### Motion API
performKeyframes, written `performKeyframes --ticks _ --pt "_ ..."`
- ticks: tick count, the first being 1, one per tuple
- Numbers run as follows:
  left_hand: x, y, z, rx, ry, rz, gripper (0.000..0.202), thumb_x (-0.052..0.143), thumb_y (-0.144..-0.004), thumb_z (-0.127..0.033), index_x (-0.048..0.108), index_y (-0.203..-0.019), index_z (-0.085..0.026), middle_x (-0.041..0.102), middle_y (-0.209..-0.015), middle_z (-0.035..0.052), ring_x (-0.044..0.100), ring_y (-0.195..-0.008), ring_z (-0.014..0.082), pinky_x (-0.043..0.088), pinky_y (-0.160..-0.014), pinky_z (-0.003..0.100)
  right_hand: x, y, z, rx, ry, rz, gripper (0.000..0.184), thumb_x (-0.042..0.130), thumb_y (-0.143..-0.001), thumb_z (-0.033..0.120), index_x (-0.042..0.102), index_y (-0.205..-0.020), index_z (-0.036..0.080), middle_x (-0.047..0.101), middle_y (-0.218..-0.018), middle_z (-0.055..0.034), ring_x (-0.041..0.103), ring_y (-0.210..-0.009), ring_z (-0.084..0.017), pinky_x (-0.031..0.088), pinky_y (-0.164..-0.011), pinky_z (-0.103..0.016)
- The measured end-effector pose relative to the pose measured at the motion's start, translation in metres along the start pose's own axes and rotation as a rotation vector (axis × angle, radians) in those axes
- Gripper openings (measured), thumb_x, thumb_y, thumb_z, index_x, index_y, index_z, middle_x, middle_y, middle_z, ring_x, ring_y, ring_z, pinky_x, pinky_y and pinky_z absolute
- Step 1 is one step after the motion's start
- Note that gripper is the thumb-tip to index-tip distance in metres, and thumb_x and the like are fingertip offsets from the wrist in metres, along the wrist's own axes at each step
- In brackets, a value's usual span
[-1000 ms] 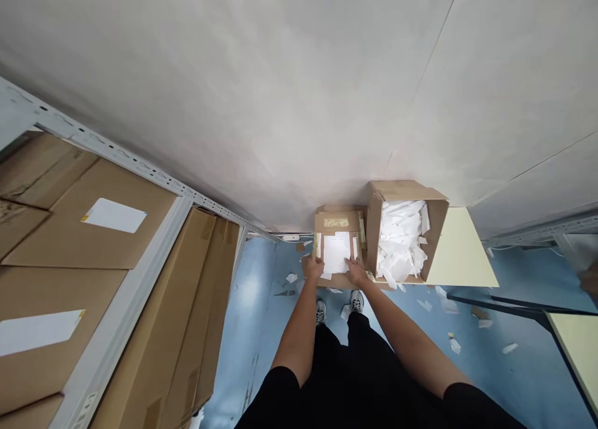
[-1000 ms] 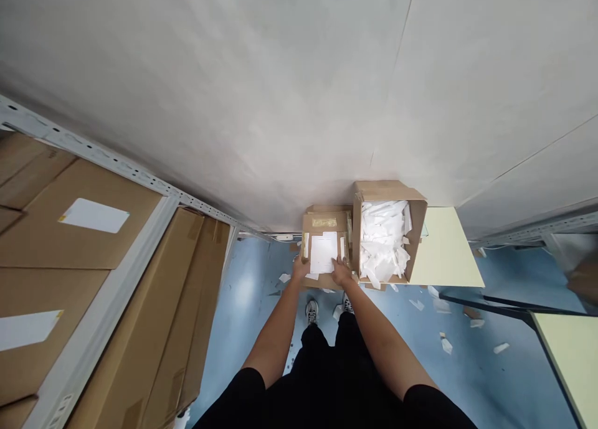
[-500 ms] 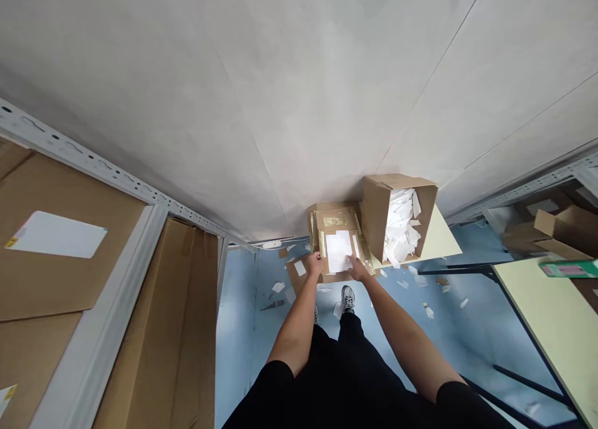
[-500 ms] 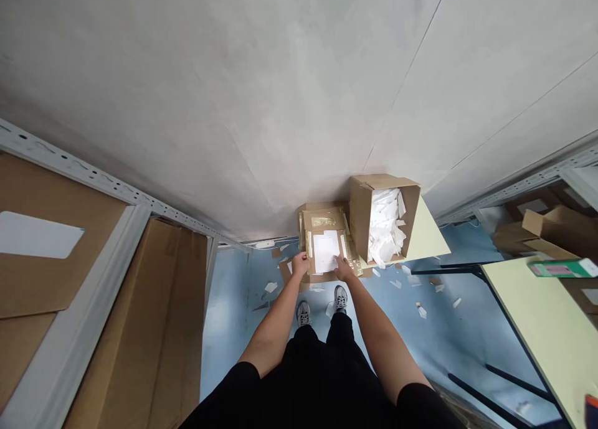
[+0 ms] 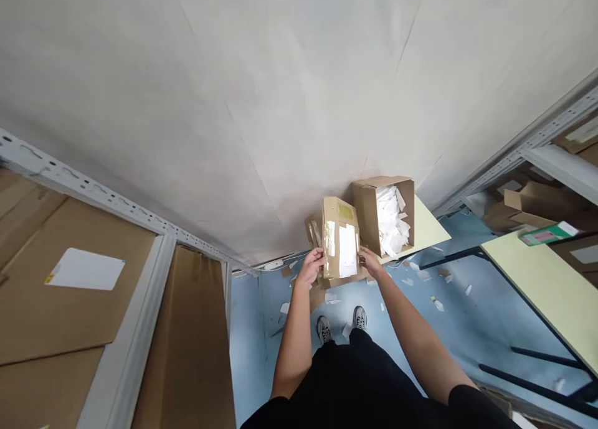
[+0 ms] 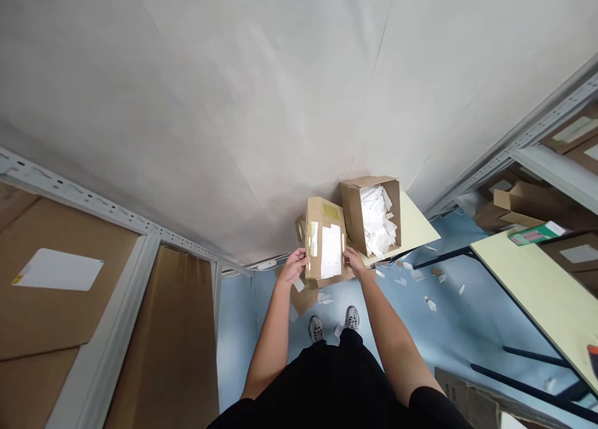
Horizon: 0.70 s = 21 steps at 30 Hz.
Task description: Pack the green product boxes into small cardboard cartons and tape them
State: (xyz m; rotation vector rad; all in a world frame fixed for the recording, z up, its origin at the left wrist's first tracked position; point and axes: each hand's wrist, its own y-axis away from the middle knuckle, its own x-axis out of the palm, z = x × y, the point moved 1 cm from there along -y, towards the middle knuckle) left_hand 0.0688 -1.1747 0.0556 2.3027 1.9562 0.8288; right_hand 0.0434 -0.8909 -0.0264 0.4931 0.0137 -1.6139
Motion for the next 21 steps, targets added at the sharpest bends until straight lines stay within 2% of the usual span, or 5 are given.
performKeyframes --ticks 4,8,14,18,21 --pt "0.003 -0.001 -0.027 0.062 -0.057 0.013 0.087 0.095 -0.058 -0.05 0.064 -0.132 -0.018 0.076 -0.097 0.0055 0.07 -0.08 0.0173 0.054 -0.071 0.028 -0.055 0.017 0.031 0.029 -0.291 -0.009 0.061 0.074 -0.068 0.047 0.07 -0.122 0.019 0.08 -0.098 -0.0075 0.074 -0.081 -0.025 0.06 -0.077 -0.04" --pt "0.016 0.004 -0.055 0.115 -0.179 0.068 0.099 0.094 -0.061 -0.051 0.058 -0.146 -0.015 0.077 -0.102 0.0099 0.074 -0.087 0.0229 0.058 -0.078 0.035 -0.104 0.037 0.066 0.023 -0.356 0.072 0.063 0.087 -0.061 0.045 0.068 -0.117 0.021 0.077 -0.09 -0.0035 0.071 -0.078 -0.023 0.057 -0.075 -0.038" --pt "0.044 0.035 -0.088 0.223 -0.329 0.005 0.087 0.088 -0.07 -0.044 0.055 -0.146 -0.021 0.076 -0.111 0.0093 0.075 -0.087 0.0222 0.061 -0.081 0.036 -0.132 0.049 0.108 -0.035 -0.451 0.116 0.065 0.094 -0.054 0.039 0.066 -0.111 0.025 0.066 -0.085 0.0028 0.062 -0.07 -0.015 0.048 -0.063 -0.028" --pt "0.077 0.048 -0.09 0.319 -0.383 -0.065 0.083 0.085 -0.074 -0.043 0.052 -0.146 -0.021 0.075 -0.119 0.0103 0.075 -0.092 0.0214 0.06 -0.084 0.035 -0.158 0.054 0.12 -0.119 -0.548 0.121 0.061 0.094 -0.055 0.032 0.066 -0.109 0.029 0.062 -0.085 0.0043 0.06 -0.073 -0.014 0.048 -0.065 -0.027" --pt "0.111 0.043 -0.077 0.333 -0.378 -0.069 0.084 0.085 -0.073 -0.042 0.051 -0.147 -0.021 0.073 -0.119 0.0091 0.074 -0.09 0.0193 0.059 -0.085 0.034 -0.193 0.063 0.12 -0.166 -0.563 0.1 0.056 0.09 -0.058 0.029 0.064 -0.108 0.03 0.06 -0.084 0.0052 0.059 -0.075 -0.014 0.048 -0.066 -0.027"
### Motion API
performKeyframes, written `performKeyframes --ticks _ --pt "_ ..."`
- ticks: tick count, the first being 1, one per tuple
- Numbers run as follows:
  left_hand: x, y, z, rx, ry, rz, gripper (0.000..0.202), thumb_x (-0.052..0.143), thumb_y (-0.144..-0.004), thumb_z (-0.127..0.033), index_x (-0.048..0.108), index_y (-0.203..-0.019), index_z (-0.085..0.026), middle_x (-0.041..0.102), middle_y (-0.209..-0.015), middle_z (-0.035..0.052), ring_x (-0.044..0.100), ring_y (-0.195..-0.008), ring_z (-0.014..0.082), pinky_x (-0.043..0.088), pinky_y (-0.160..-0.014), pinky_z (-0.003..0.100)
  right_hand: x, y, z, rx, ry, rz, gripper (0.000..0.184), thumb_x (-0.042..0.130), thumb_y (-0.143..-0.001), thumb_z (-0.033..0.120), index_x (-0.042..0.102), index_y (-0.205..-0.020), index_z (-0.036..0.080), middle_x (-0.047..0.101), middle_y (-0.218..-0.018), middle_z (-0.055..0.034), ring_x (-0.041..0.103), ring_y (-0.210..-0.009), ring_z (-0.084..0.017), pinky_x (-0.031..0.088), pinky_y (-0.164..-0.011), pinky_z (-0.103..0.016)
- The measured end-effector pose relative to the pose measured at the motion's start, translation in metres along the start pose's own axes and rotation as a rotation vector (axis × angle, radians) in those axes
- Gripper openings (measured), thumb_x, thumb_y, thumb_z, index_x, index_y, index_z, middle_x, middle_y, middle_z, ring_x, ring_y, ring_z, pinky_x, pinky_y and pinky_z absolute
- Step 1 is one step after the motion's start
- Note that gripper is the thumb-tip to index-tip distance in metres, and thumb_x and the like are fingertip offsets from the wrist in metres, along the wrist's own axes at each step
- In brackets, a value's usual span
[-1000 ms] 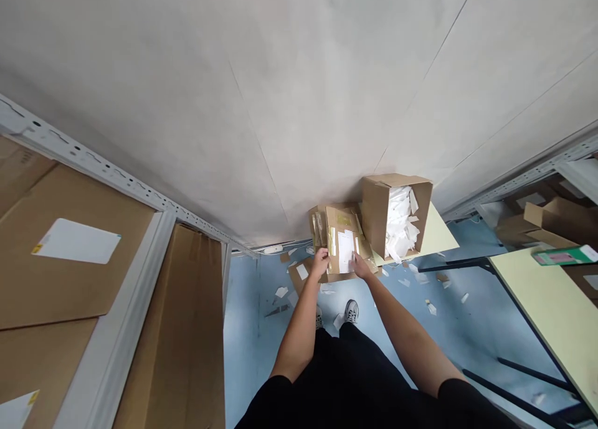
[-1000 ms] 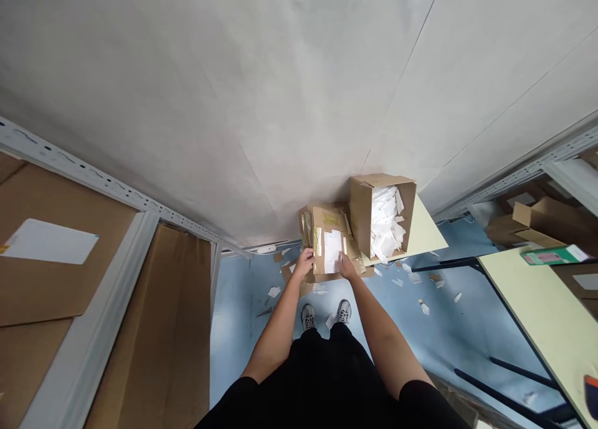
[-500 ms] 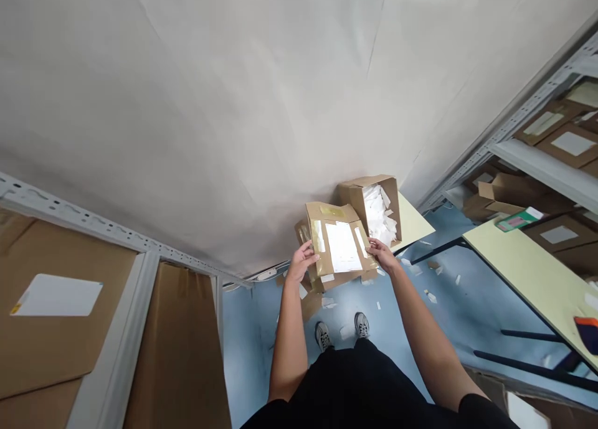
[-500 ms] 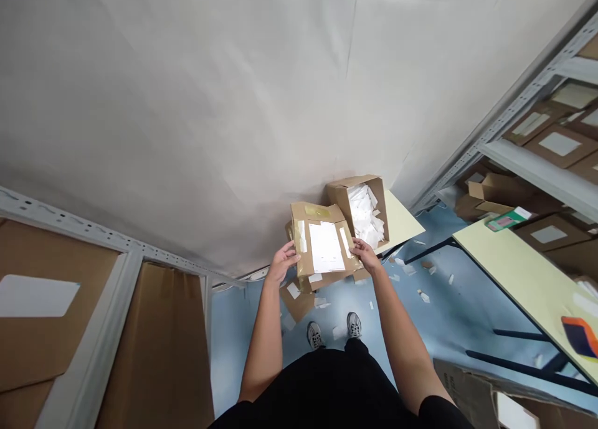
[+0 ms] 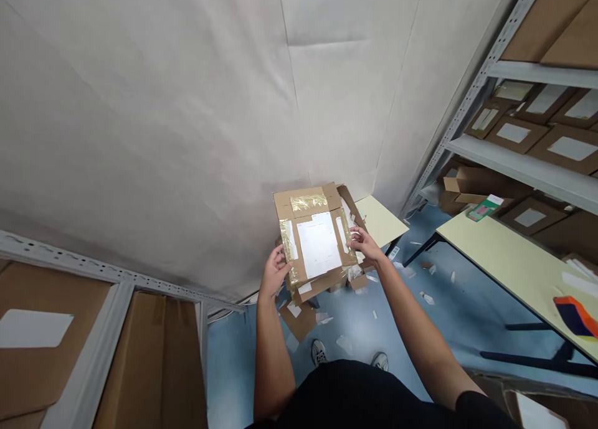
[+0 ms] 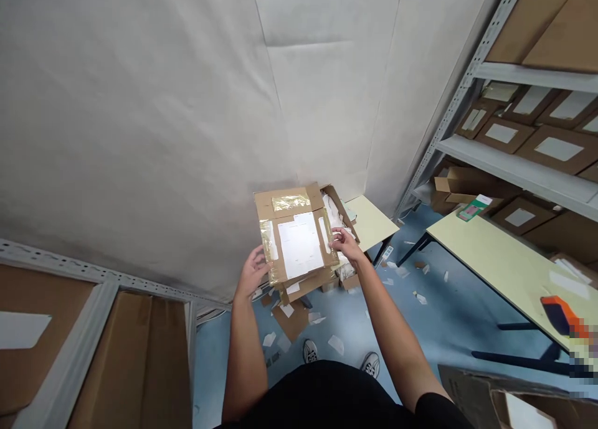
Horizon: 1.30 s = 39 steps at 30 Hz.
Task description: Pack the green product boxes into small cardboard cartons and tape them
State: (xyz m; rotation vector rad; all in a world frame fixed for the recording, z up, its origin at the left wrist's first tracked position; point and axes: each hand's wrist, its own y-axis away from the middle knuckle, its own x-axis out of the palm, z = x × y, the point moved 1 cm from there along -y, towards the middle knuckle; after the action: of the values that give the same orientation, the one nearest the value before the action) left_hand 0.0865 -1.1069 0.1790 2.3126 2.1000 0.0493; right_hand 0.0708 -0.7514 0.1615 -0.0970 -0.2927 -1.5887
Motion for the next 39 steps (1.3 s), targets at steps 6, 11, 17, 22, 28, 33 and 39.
performKeyframes --ticks 6,11,17,22,28,33,39 --pt "0.103 -0.023 0.009 0.02 -0.067 0.081 0.081 0.081 -0.076 -0.035 0.051 -0.149 -0.021 0.071 -0.116 0.0084 0.07 -0.091 0.0168 0.056 -0.088 0.033 -0.094 0.034 0.036 0.018 0.02 -0.068 0.046 0.075 -0.063 0.025 0.063 -0.107 0.029 0.065 -0.088 0.0035 0.062 -0.081 -0.016 0.049 -0.069 -0.028" --pt "0.211 -0.052 0.013 0.039 -0.159 0.235 0.078 0.076 -0.079 -0.026 0.05 -0.152 -0.021 0.069 -0.118 0.0088 0.068 -0.095 0.0156 0.054 -0.092 0.032 -0.194 0.076 0.054 -0.036 -0.021 -0.197 0.051 0.079 -0.059 0.026 0.062 -0.108 0.028 0.065 -0.088 0.0028 0.062 -0.081 -0.017 0.05 -0.071 -0.029" --pt "0.35 -0.078 0.021 -0.07 -0.108 0.595 0.083 0.076 -0.08 -0.027 0.045 -0.157 -0.024 0.065 -0.128 0.0106 0.068 -0.102 0.0177 0.057 -0.089 0.032 -0.318 0.145 0.065 -0.066 -0.028 -0.381 0.055 0.084 -0.06 0.031 0.063 -0.111 0.028 0.072 -0.097 -0.0019 0.066 -0.089 -0.022 0.053 -0.075 -0.033" --pt "0.471 -0.096 0.033 -0.143 -0.118 0.829 0.087 0.082 -0.073 -0.023 0.05 -0.154 -0.024 0.064 -0.126 0.0102 0.068 -0.093 0.0166 0.059 -0.081 0.031 -0.408 0.202 0.065 -0.087 -0.053 -0.584 0.052 0.086 -0.06 0.029 0.067 -0.109 0.027 0.071 -0.099 -0.0023 0.067 -0.09 -0.022 0.056 -0.076 -0.034" --pt "0.615 -0.118 0.059 -0.148 -0.081 1.023 0.084 0.076 -0.072 -0.021 0.05 -0.152 -0.024 0.064 -0.128 0.0099 0.067 -0.086 0.0141 0.057 -0.076 0.028 -0.491 0.245 0.066 -0.121 -0.101 -0.834 0.07 0.084 -0.061 0.025 0.067 -0.128 0.033 0.069 -0.097 0.0003 0.067 -0.091 -0.021 0.058 -0.079 -0.035" --pt "0.717 -0.154 0.08 -0.156 -0.088 1.158 0.082 0.074 -0.071 -0.021 0.051 -0.15 -0.025 0.064 -0.121 0.0084 0.065 -0.082 0.0133 0.057 -0.074 0.028 -0.544 0.25 0.076 -0.093 -0.102 -0.983 0.067 0.084 -0.058 0.024 0.07 -0.123 0.03 0.069 -0.098 -0.0016 0.068 -0.089 -0.021 0.059 -0.078 -0.037" --pt "0.815 -0.187 0.091 -0.114 -0.106 1.247 0.078 0.072 -0.068 -0.021 0.055 -0.144 -0.024 0.065 -0.113 0.0063 0.063 -0.077 0.0114 0.055 -0.073 0.027 -0.586 0.24 0.087 -0.127 -0.127 -1.144 0.052 0.084 -0.056 0.025 0.07 -0.107 0.026 0.069 -0.098 -0.0017 0.067 -0.089 -0.02 0.059 -0.079 -0.036"
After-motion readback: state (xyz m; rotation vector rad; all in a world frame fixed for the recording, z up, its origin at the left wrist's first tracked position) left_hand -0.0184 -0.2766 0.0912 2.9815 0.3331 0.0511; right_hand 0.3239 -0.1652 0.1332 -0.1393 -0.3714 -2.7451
